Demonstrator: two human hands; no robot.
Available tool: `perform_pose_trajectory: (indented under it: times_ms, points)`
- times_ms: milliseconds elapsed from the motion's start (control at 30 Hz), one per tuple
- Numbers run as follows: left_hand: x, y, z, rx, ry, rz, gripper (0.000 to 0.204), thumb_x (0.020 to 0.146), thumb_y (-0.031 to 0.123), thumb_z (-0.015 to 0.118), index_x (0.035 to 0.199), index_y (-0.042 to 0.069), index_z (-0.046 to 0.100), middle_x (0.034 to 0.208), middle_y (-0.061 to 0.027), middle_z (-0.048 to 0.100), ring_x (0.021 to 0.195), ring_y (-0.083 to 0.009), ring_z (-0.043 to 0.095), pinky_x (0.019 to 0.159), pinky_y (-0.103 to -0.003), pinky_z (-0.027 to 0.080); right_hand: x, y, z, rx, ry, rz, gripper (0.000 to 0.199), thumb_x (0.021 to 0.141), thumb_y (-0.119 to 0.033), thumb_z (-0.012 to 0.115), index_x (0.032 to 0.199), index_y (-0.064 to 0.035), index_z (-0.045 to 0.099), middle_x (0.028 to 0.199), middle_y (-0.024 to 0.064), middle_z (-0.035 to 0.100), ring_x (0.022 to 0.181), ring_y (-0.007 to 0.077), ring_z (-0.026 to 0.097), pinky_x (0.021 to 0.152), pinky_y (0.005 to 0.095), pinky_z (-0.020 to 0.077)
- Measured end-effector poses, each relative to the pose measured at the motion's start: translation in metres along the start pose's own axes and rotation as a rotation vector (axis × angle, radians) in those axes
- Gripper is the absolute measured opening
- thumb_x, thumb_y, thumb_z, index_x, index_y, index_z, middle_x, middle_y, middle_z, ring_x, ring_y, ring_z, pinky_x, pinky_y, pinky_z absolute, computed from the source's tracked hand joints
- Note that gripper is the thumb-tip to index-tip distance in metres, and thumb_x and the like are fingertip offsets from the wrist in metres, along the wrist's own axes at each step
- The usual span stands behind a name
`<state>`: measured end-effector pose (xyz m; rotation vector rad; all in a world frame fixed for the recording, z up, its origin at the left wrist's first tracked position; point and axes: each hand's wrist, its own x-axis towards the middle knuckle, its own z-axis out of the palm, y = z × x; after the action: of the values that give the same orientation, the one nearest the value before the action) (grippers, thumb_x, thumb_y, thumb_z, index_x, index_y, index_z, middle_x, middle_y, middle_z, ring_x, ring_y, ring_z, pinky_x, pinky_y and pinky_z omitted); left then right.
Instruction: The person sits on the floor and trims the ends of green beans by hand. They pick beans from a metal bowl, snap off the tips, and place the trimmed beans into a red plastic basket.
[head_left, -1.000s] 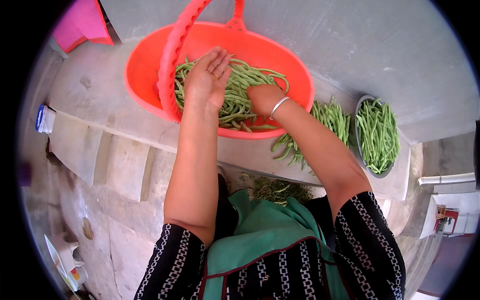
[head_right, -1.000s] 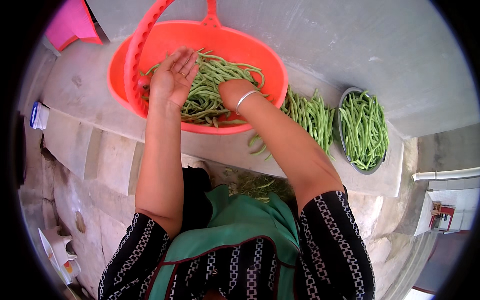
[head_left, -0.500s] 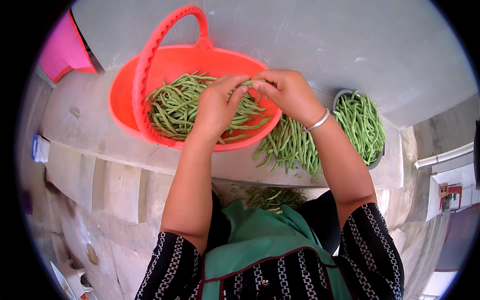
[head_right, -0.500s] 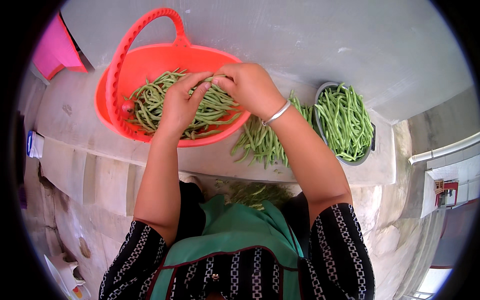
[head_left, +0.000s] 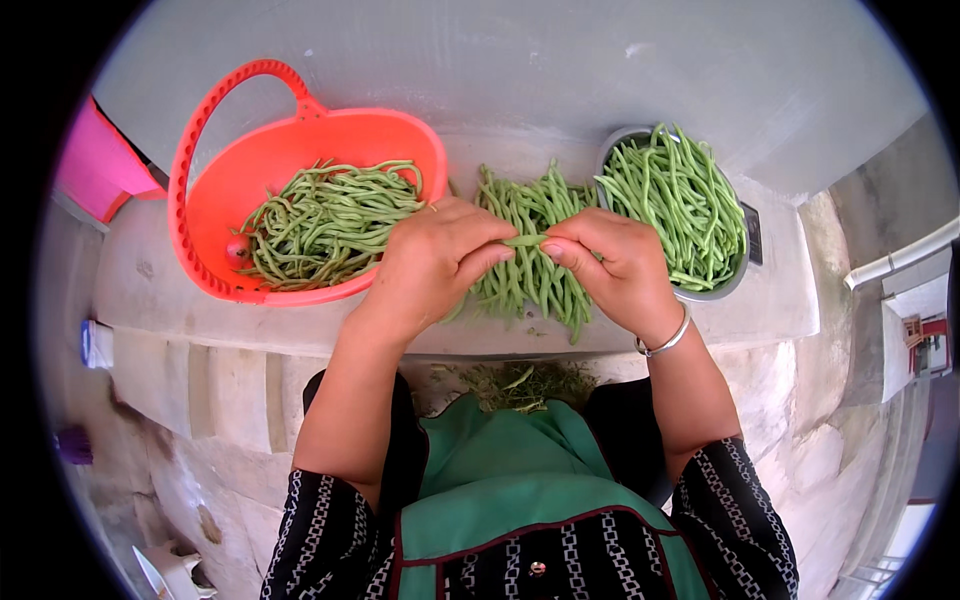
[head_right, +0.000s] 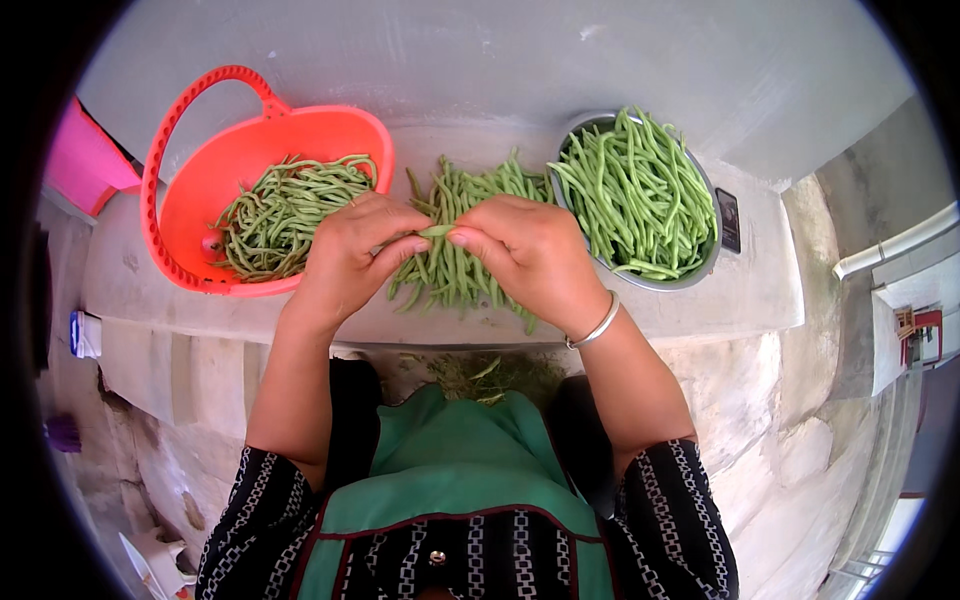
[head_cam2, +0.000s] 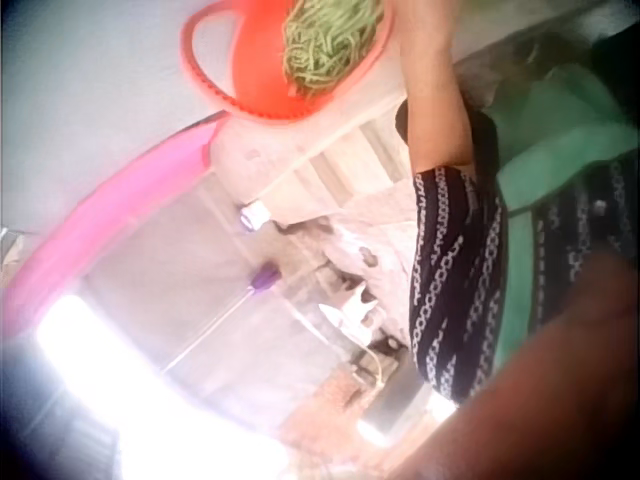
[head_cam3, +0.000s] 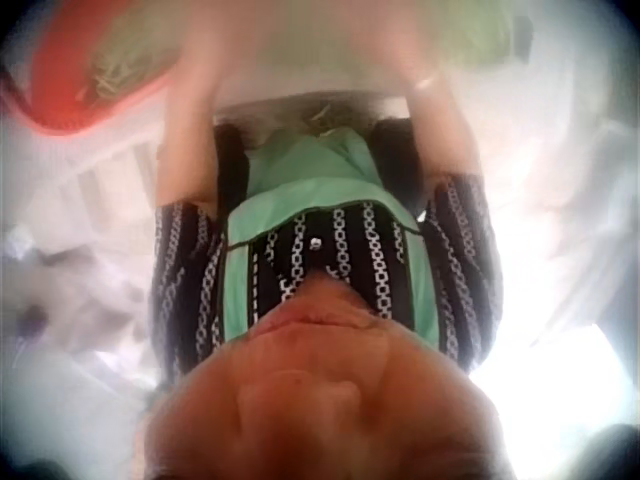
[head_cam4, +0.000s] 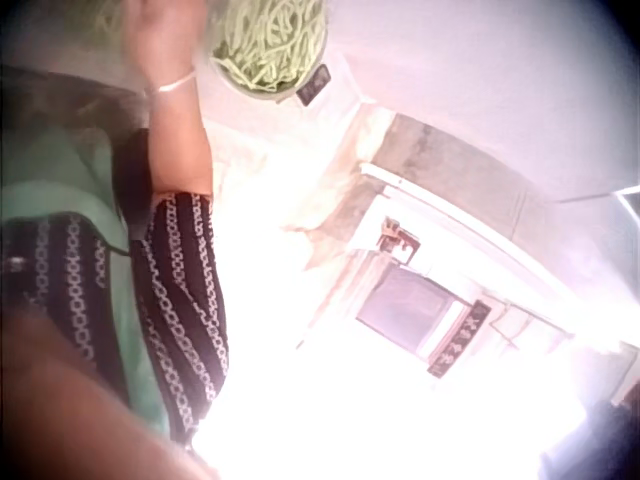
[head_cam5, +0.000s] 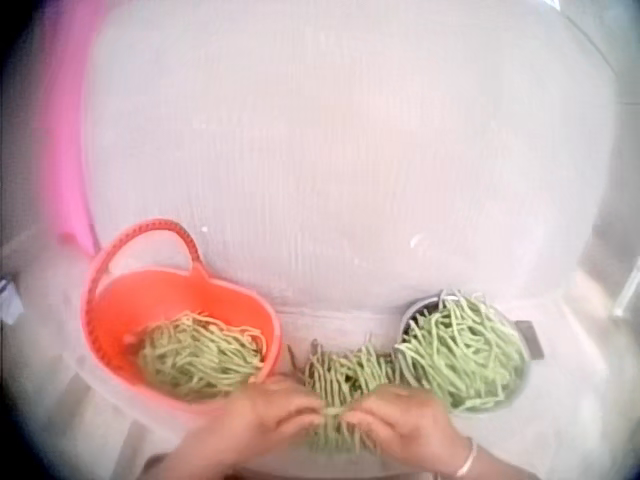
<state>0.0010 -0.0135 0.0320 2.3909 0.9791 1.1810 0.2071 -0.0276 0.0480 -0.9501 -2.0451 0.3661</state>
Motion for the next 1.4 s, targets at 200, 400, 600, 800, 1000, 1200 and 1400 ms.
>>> perform_pose_trajectory:
  times_ms: [200,400,600,800,1000,1200,1400]
  points:
    - [0.014,0.024,0.069,-0.841,-0.086,-0.464,0.009,0.080,0.007,0.067,0.084,0.003,0.060,0.074,0.0007,0.061,0.066,-0.0052,0.053,0.057,-0.021,0.043,-0.028,0.026,-0.025,-0.177,0.315,-0.128,0.009,0.074,-0.009,0.068,0.079,-0.0051,0.062,0.069,0.0083,0.059,0.060,0.0252,0.057,0.052,0.0318,0.0448]
    - [0.031,0.001,0.080,-1.100,0.287,-0.661,0.009,0.085,0.010,0.062,0.093,0.005,0.060,0.082,-0.0049,0.064,0.071,-0.0097,0.059,0.062,-0.022,0.050,-0.039,0.026,-0.045,0.111,0.111,0.175,0.005,0.075,-0.005,0.066,0.079,-0.0053,0.063,0.070,0.0066,0.060,0.060,0.0224,0.058,0.054,0.0293,0.0467]
    - [0.025,-0.035,0.043,-1.116,0.634,-0.630,0.009,0.087,0.012,0.061,0.093,0.005,0.059,0.086,-0.0038,0.064,0.074,-0.0095,0.059,0.066,-0.023,0.051,-0.057,0.039,-0.045,0.052,-0.667,0.205,0.036,0.077,-0.012,0.069,0.110,-0.0056,0.058,0.104,0.0106,0.058,0.080,0.0192,0.062,0.071,0.0309,0.0487]
    - [0.018,-0.042,0.033,-1.218,0.720,-0.619,0.012,0.086,0.014,0.062,0.094,0.006,0.058,0.086,-0.0031,0.063,0.075,-0.0099,0.060,0.068,-0.022,0.051,-0.049,0.044,0.010,0.438,-0.339,0.418,0.030,0.085,-0.017,0.061,0.110,-0.0008,0.056,0.099,0.0077,0.060,0.081,0.0136,0.061,0.069,0.0265,0.0486]
    - [0.015,-0.042,0.033,-1.197,0.709,-0.636,0.011,0.086,0.013,0.062,0.094,0.006,0.058,0.088,-0.0035,0.062,0.080,-0.0107,0.060,0.069,-0.023,0.051,-0.045,0.044,0.029,0.541,-0.298,0.510,0.021,0.091,-0.017,0.055,0.098,0.0020,0.058,0.078,0.0038,0.061,0.073,0.0096,0.058,0.065,0.0256,0.0475]
    - [0.022,-0.025,0.024,0.297,0.672,-0.170,0.028,0.077,0.007,0.068,0.103,0.002,0.059,0.096,-0.0098,0.061,0.079,-0.0185,0.059,0.067,-0.030,0.048,-0.043,0.049,0.008,-0.132,-0.094,0.131,0.016,0.086,-0.016,0.054,0.079,-0.0020,0.054,0.069,0.0111,0.054,0.059,0.0286,0.054,0.054,0.0362,0.0431]
    - [0.013,0.006,0.063,0.117,0.057,0.186,0.018,0.073,0.007,0.070,0.090,0.005,0.066,0.082,-0.0090,0.062,0.073,-0.0244,0.058,0.062,-0.030,0.047,-0.043,0.037,-0.009,-0.258,-0.029,-0.002,0.014,0.084,-0.015,0.056,0.076,-0.0040,0.052,0.069,0.0118,0.053,0.061,0.0324,0.054,0.052,0.0396,0.0428]
